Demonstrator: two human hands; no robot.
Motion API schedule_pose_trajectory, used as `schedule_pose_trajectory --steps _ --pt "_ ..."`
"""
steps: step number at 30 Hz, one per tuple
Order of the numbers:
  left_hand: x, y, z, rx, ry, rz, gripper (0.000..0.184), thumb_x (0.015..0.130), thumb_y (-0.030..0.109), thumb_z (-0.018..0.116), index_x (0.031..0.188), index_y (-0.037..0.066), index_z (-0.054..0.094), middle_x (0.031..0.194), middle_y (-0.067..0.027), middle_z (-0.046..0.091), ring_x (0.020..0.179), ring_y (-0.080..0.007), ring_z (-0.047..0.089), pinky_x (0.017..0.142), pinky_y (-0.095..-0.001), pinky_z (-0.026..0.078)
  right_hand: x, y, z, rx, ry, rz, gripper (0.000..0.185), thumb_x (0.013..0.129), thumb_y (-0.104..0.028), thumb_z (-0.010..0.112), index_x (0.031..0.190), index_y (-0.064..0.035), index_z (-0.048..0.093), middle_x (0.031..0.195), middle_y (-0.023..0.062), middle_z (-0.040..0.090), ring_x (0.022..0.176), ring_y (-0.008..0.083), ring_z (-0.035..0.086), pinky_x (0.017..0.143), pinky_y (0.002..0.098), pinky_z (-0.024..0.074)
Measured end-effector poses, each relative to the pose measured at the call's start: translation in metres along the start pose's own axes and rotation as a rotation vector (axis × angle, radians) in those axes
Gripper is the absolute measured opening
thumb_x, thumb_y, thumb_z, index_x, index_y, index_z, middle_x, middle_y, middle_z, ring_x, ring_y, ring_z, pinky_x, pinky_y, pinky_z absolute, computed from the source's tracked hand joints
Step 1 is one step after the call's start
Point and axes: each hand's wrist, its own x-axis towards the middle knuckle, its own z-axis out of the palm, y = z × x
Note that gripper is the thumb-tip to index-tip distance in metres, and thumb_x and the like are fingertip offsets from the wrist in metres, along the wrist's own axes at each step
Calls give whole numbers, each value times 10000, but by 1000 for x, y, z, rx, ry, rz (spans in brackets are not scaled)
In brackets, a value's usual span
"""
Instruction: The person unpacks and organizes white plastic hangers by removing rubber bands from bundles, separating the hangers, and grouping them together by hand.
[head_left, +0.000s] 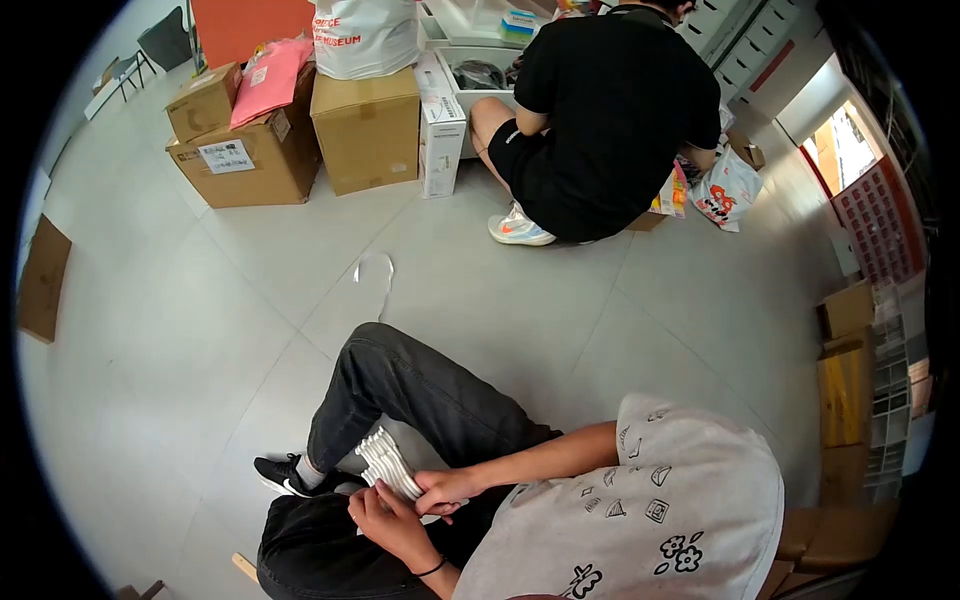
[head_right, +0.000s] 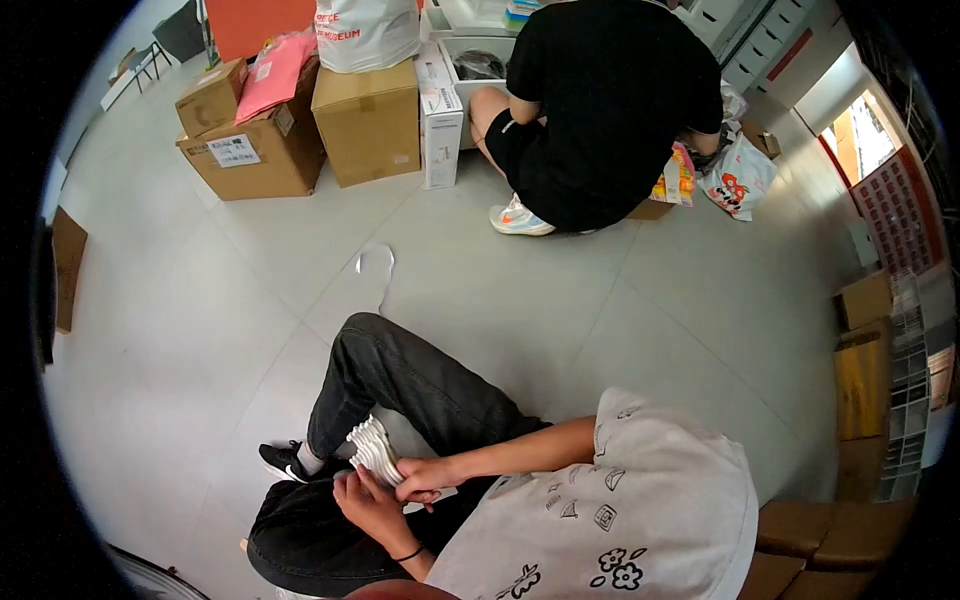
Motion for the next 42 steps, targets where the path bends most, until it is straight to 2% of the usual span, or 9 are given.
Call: schedule_pose_trajectory --steps 7,9,10,20,23,28,32,37,42 --pt "-3 -2 -6 66 -157 -62 287 969 120 657 749 -45 574 774 -167 536 729 -364 534 660 -485 402 2 6 11 -88 -45 45 317 855 -110 591 551 -57 520 465 34 482 392 115 466 531 349 563" --pt "-3 -3 -1 23 -118 -71 323 969 133 663 721 -36 542 727 -164 519 706 -369 523 636 -486 380 2 1 8 -119 -67 44 310 847 -97 589 549 -56 513 470 36 486 394 116 468 531 350 564" --pt "-3 -1 1 11 -35 2 372 973 102 659 688 -56 481 652 -173 477 594 -340 477 572 -449 366 1 -2 9 -141 -58 45 309 842 -98 591 547 -56 511 474 35 487 393 115 467 529 350 562" --pt "-4 -3 -5 84 17 64 377 956 91 681 655 -54 506 659 -158 471 612 -321 479 578 -454 353 0 -3 14 -14 -71 -27 315 851 -125 589 550 -82 505 482 25 481 400 112 458 542 345 554" --pt "-7 0 -11 16 -35 1 305 951 75 676 706 -48 542 732 -159 505 683 -331 514 614 -460 384 -3 -9 12 77 -58 15 334 857 -131 586 535 -85 510 479 23 476 403 112 459 551 345 552" --pt "-4 9 -11 -5 75 111 177 950 49 654 827 -45 567 840 -172 536 798 -358 544 694 -452 427 -5 -7 12 -29 -83 -24 356 872 -139 582 528 -82 511 467 20 461 407 108 461 562 353 560" --pt "-7 3 -10 -13 68 95 211 963 53 639 799 -43 547 812 -170 531 790 -354 537 676 -457 412 -7 -10 10 -56 -98 -14 357 863 -131 580 518 -78 507 466 23 468 393 108 457 545 353 559" --pt "-4 3 -9 32 30 31 285 976 55 632 738 -36 504 701 -153 497 667 -338 502 616 -468 375 -10 -10 13 -87 -166 13 358 860 -126 582 511 -81 509 464 20 474 379 104 454 518 342 553" --pt "-5 0 -7 65 113 89 286 972 73 658 724 -19 550 666 -140 515 625 -324 501 591 -451 385 -12 -12 16 -48 -164 2 367 861 -127 586 506 -88 501 459 16 473 376 97 454 520 340 558"
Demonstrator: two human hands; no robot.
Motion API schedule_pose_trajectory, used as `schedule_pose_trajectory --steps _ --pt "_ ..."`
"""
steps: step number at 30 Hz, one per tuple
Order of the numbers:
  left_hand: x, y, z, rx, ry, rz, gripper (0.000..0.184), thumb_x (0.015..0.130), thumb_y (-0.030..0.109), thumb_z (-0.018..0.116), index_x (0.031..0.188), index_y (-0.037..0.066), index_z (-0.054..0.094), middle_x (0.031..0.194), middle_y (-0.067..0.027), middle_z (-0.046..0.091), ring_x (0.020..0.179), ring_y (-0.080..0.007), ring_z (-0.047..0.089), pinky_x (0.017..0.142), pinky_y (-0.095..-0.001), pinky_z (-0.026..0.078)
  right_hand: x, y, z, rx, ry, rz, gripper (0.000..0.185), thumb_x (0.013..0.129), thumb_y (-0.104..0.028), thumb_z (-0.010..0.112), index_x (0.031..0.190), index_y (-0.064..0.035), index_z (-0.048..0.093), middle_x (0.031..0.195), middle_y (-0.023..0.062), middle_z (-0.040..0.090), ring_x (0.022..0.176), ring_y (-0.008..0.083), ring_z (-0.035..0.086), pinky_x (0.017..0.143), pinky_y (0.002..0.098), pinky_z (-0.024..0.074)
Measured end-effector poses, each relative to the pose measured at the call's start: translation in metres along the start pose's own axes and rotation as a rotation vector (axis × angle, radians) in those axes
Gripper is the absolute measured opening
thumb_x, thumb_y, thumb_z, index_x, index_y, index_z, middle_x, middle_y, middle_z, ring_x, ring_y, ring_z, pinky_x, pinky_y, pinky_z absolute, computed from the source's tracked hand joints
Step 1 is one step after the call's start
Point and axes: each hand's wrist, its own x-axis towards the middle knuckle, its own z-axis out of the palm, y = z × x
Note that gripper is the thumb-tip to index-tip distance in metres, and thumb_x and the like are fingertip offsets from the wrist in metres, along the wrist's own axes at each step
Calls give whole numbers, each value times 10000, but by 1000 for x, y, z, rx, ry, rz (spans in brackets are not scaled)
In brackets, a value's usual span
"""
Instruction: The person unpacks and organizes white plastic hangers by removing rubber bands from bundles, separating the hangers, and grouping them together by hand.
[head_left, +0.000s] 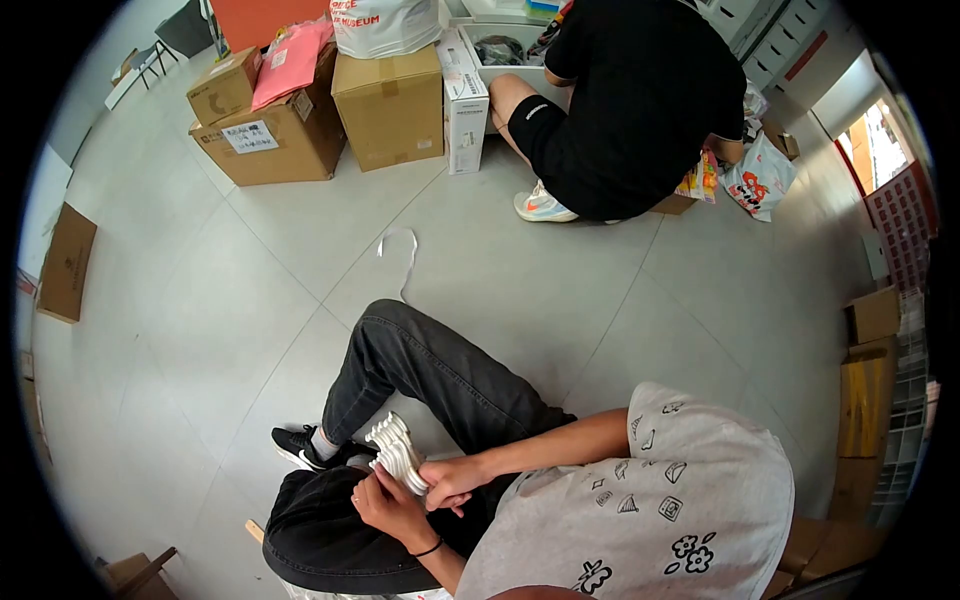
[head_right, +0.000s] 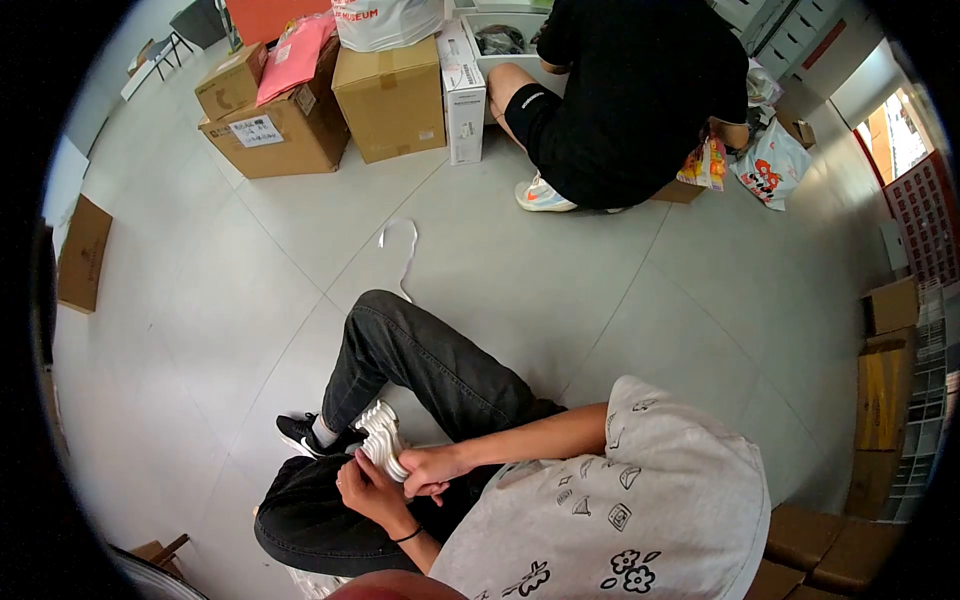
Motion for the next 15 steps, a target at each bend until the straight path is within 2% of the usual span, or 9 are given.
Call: schedule_pose_trajectory --steps 4,15 --pt "0 -2 3 16 103 60 262 968 87 681 735 2 598 656 -117 552 625 -311 515 582 -430 394 -1 -2 2 23 -10 -16 368 860 -124 589 504 -88 503 459 18 474 376 99 454 520 339 558" --pt "-4 -1 -1 89 98 150 268 956 60 685 720 -3 578 650 -121 503 637 -319 490 595 -430 382 -1 2 6 71 80 -70 389 876 -161 568 500 -90 498 445 25 463 376 111 449 548 352 545"
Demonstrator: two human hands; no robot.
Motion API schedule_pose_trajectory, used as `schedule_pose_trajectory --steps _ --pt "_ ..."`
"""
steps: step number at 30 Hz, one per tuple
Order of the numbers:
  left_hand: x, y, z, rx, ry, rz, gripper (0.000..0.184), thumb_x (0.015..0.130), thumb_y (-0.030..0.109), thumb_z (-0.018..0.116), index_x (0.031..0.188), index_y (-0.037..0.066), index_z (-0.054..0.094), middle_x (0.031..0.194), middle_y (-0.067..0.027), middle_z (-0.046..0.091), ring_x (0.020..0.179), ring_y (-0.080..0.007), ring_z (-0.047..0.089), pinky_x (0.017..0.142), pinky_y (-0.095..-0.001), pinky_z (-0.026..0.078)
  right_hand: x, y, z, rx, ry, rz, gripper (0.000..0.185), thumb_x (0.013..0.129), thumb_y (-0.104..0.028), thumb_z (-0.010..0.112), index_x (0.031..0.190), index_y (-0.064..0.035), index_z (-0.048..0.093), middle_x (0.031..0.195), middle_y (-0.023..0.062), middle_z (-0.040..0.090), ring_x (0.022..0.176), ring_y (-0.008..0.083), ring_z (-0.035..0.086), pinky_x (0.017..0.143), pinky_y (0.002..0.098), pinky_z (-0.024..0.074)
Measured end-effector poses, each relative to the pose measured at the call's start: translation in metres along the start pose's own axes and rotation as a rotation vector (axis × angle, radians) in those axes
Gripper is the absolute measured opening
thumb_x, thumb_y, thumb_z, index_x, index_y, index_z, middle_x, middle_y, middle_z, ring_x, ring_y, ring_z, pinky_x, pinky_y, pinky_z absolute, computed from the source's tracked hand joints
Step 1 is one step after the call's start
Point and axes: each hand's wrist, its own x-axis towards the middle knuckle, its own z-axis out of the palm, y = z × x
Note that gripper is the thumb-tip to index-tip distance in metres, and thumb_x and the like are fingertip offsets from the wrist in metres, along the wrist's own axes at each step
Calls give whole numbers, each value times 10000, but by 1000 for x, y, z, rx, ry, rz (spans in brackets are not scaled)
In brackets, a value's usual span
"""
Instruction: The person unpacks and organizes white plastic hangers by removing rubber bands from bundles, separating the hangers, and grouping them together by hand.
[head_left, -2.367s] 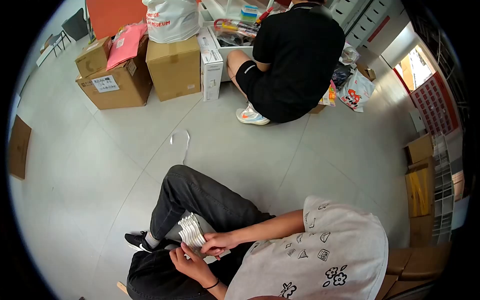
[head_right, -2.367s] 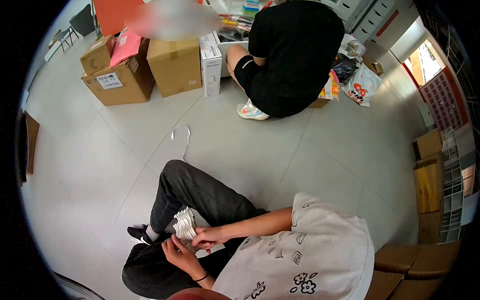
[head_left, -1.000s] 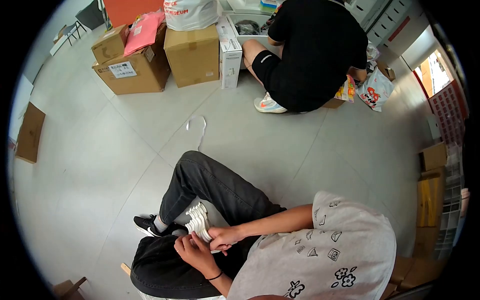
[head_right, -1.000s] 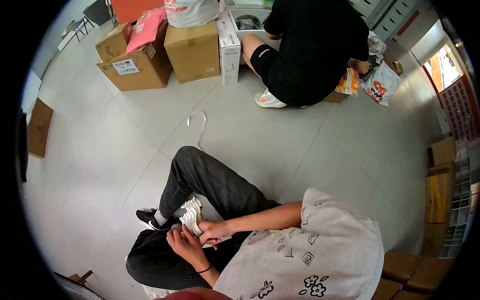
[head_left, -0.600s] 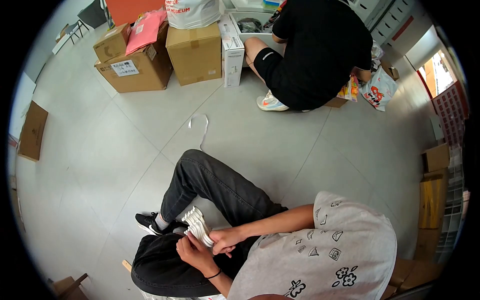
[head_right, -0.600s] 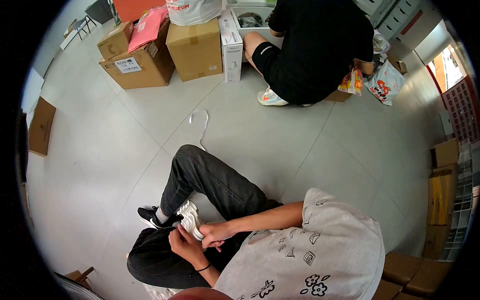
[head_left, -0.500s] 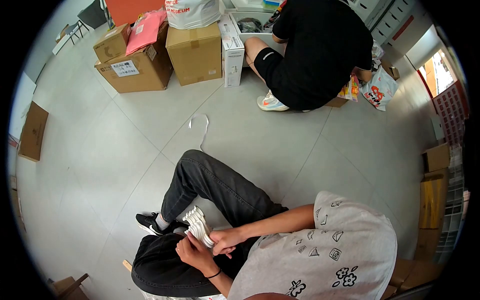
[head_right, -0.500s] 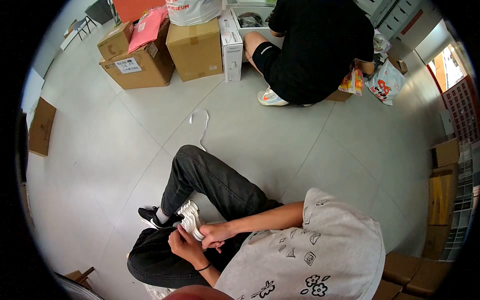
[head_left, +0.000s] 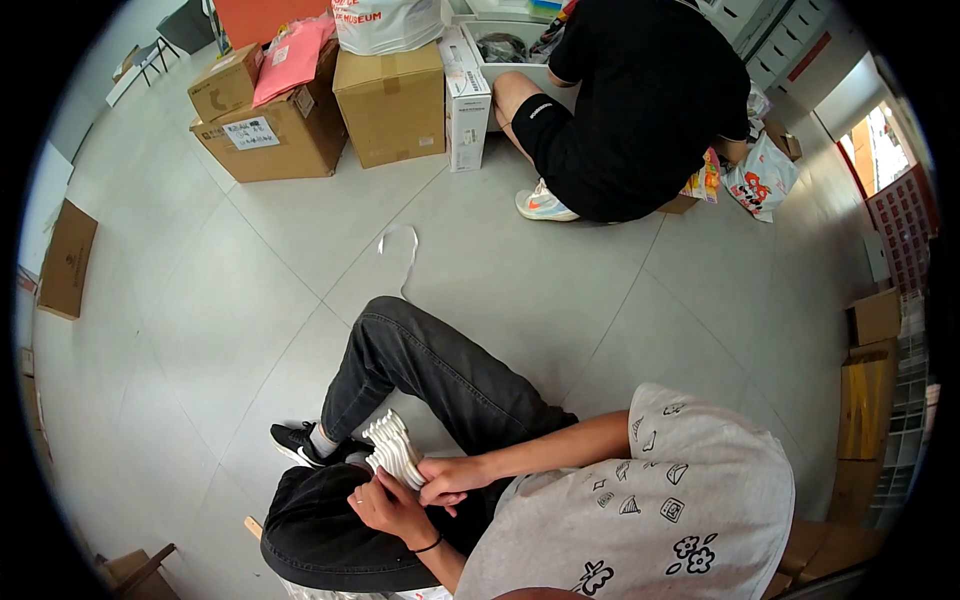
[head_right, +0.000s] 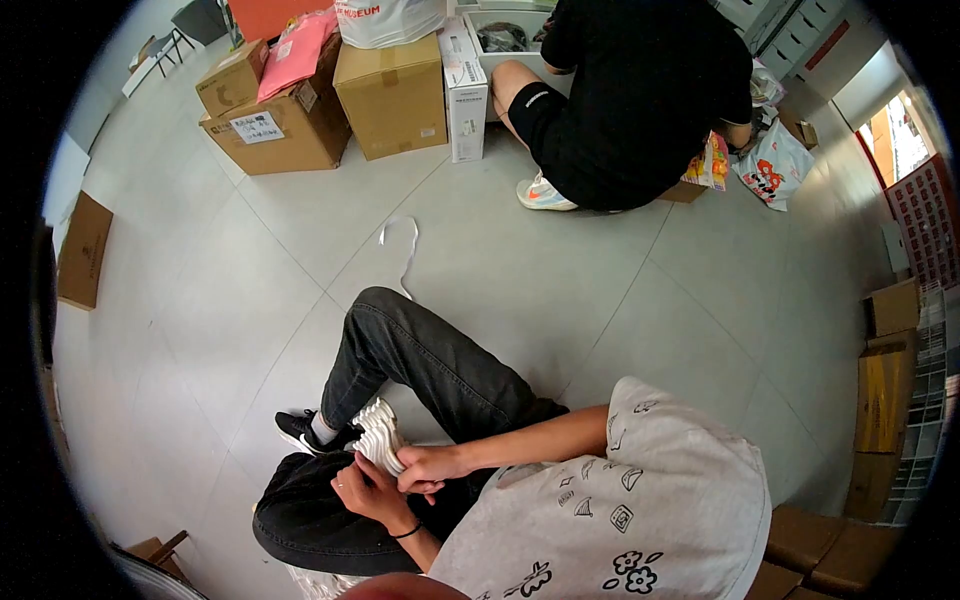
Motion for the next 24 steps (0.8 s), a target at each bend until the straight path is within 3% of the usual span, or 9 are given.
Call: schedule_pose_trajectory --steps 6,9,11,13,16,18,20,22,24 --pt "9 1 -18 -208 92 39 228 1028 81 569 850 -53 620 809 -163 588 756 -302 567 697 -384 455 -1 -24 5 185 226 -2 436 942 -193 581 524 -127 478 464 8 464 383 110 439 549 346 523" --pt "-10 -7 -41 -348 166 -197 305 1097 136 455 913 -60 598 881 -127 581 766 -224 534 693 -309 443 1 -50 -28 406 338 -101 380 995 -213 562 626 -126 534 476 -7 427 379 106 420 511 346 503" --pt "-18 -6 -55 -488 231 -407 341 1083 147 443 848 -76 551 836 -139 550 784 -249 529 689 -354 425 3 -88 -40 481 278 -268 250 1020 -203 538 808 -87 597 476 -20 393 378 94 407 499 337 505" --pt "-22 -10 -60 -551 265 -463 334 1083 140 422 863 -75 553 846 -127 550 792 -230 520 693 -340 411 10 -158 -28 232 256 -414 150 1007 -196 579 1000 -49 610 494 -29 401 378 72 396 492 321 515" --pt "-20 -15 -64 -751 189 -554 315 1079 146 405 903 -56 570 900 -124 579 858 -224 546 774 -328 440 32 -218 -15 -346 300 -455 244 970 -167 663 1168 -25 650 539 -19 494 433 69 478 509 300 534" --pt "-6 -17 -66 -791 180 -696 337 1083 195 403 996 -54 613 1002 -141 632 957 -233 599 890 -325 471 46 -229 3 -532 316 -466 251 963 -195 686 1143 -21 673 591 -4 552 476 77 522 517 295 532" --pt "6 -31 -69 -1118 94 -769 549 1088 418 420 1338 -52 555 1271 -172 634 1201 -278 595 1083 -409 429 41 -245 35 -873 327 -360 284 956 -266 720 1047 3 723 724 33 668 585 97 608 535 280 524" --pt "34 -30 -73 -1587 -10 -966 715 1062 554 432 1446 -49 457 1397 -185 567 1291 -293 538 1135 -460 379 48 -215 38 -1067 113 -598 285 967 -257 703 1033 20 718 724 47 682 586 93 615 539 271 517" --pt "33 -51 -61 -2031 -290 -895 800 1029 624 441 1522 -3 385 1488 -203 495 1368 -317 482 1172 -503 339 30 -189 73 -494 16 -176 359 983 -274 680 834 53 675 720 119 708 563 141 663 470 294 526"
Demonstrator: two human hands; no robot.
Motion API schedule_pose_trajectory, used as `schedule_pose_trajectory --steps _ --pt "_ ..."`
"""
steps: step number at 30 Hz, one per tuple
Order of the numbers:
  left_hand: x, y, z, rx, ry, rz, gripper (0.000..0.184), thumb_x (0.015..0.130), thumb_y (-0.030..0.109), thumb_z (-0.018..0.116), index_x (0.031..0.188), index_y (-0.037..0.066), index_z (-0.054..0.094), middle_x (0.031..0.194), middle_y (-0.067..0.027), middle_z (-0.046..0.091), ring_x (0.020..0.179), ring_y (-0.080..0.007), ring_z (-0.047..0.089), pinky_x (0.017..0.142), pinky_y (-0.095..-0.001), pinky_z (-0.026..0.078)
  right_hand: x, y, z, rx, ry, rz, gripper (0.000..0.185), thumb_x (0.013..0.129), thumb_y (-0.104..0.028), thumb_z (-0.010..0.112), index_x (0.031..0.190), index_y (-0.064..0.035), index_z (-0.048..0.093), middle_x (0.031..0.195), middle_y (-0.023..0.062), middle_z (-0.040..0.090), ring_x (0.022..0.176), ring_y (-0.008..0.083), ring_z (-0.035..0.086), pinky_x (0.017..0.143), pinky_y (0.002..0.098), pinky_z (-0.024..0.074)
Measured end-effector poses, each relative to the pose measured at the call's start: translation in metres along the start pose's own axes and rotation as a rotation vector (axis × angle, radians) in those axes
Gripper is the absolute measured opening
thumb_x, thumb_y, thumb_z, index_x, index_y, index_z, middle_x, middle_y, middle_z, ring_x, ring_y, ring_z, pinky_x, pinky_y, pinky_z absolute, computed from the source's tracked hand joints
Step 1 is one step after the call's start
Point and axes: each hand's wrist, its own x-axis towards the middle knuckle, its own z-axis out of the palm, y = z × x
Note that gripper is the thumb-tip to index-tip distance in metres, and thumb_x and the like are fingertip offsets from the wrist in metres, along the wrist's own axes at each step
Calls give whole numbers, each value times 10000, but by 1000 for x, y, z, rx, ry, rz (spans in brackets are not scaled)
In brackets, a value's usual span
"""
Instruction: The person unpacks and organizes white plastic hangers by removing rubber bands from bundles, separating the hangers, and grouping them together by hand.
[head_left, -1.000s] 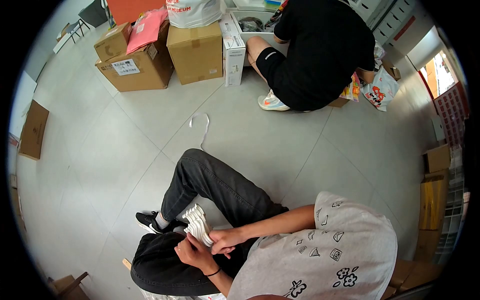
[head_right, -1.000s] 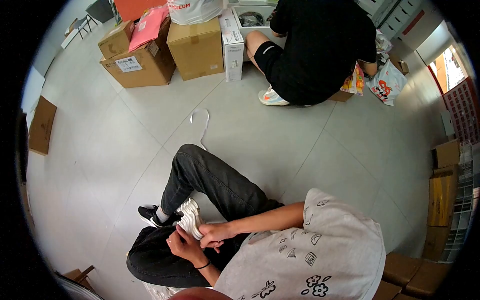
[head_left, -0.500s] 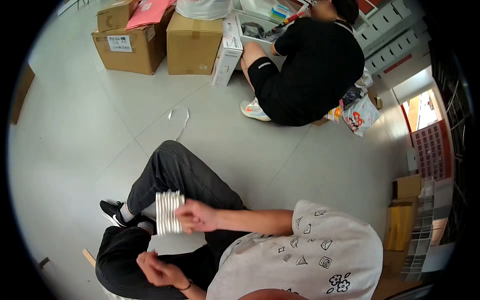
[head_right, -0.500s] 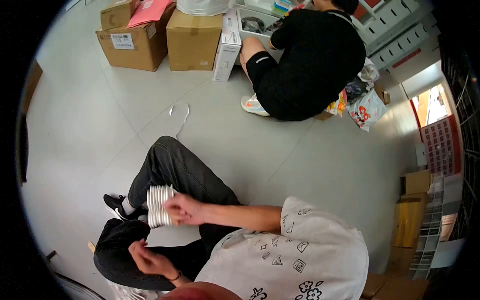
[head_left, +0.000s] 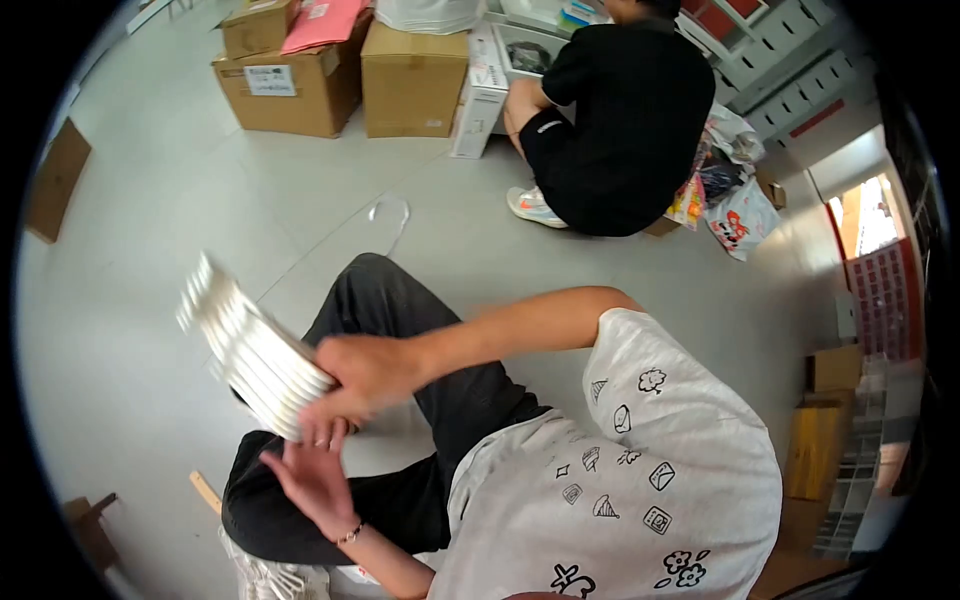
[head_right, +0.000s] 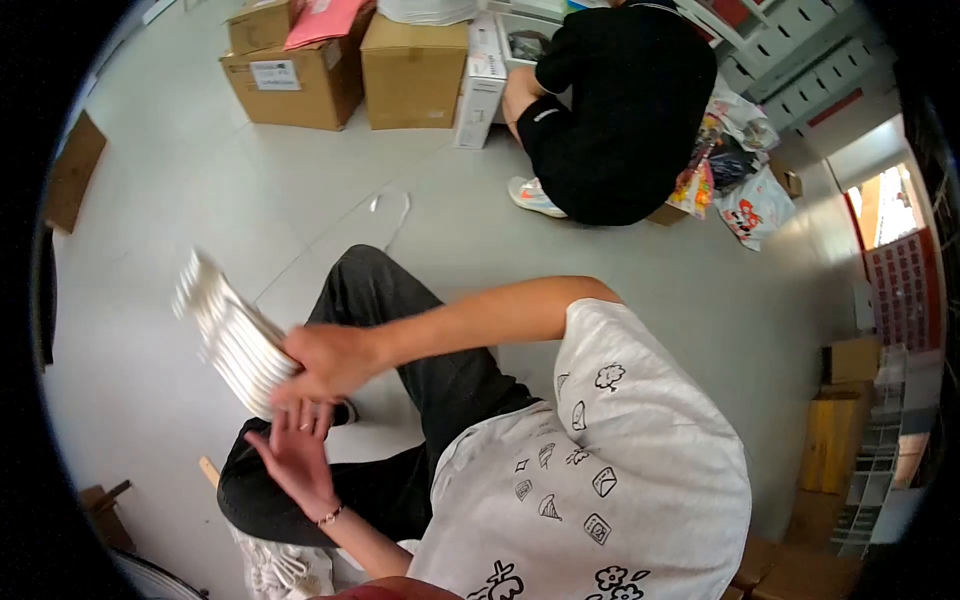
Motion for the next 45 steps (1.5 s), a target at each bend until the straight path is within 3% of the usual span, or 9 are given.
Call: schedule_pose_trajectory --steps 6,15,19,22,29,32,35,41,45 --pt "-52 -78 -8 -337 106 166 1065 884 788 525 1633 110 190 1620 -208 330 1417 -514 386 1166 -586 363 -55 92 47 300 -203 186 264 1001 -161 617 854 58 623 526 71 571 409 141 541 473 303 518" --pt "-83 -96 -20 -154 313 107 834 876 281 779 1513 -47 352 1395 -185 582 1275 -315 599 1096 -417 487 -99 133 36 373 -36 246 327 986 -234 665 1152 36 584 740 89 642 471 100 517 507 278 483" --pt "-82 -85 11 33 303 229 763 896 286 752 1466 -38 361 1189 -180 655 918 -241 732 685 -348 629 -106 134 27 529 101 165 532 994 -232 647 1406 -45 367 843 76 619 440 89 461 550 317 530" --pt "-90 -81 23 89 308 246 750 893 284 754 1450 -39 371 1146 -181 662 864 -229 732 634 -333 622 -110 136 5 18 353 -37 440 952 -62 662 1346 -26 468 943 101 632 612 118 577 651 305 547" --pt "-94 -83 44 210 368 214 719 868 222 763 1434 -35 401 1249 -163 624 1070 -232 682 853 -371 598 -96 76 14 -882 106 -667 376 740 33 798 1100 -50 726 1066 102 674 934 270 663 818 354 541" --pt "-98 -85 45 174 382 215 653 882 210 748 1402 -24 429 1149 -166 664 844 -250 739 602 -301 621 -97 87 11 -886 79 -727 308 738 35 790 1026 -54 723 1013 94 680 905 283 666 812 368 538" --pt "-99 -96 28 4 462 268 671 936 210 659 1505 -12 380 1421 -171 569 1293 -316 582 1094 -464 481 -102 79 13 -737 85 -785 171 755 26 749 885 -45 663 957 93 655 921 294 647 801 401 524" --pt "-89 -85 20 -78 443 315 616 948 395 623 1468 99 474 1371 -99 605 1220 -292 611 978 -492 528 -100 69 -1 -530 -135 -700 20 779 -10 600 760 -18 597 741 69 598 774 233 595 755 352 477" --pt "-89 -81 34 -92 515 334 576 916 453 654 1385 135 551 1323 -75 622 1171 -269 601 929 -492 506 -88 52 -13 -193 -435 -195 81 794 -34 570 762 23 619 681 55 591 605 143 535 617 299 439"
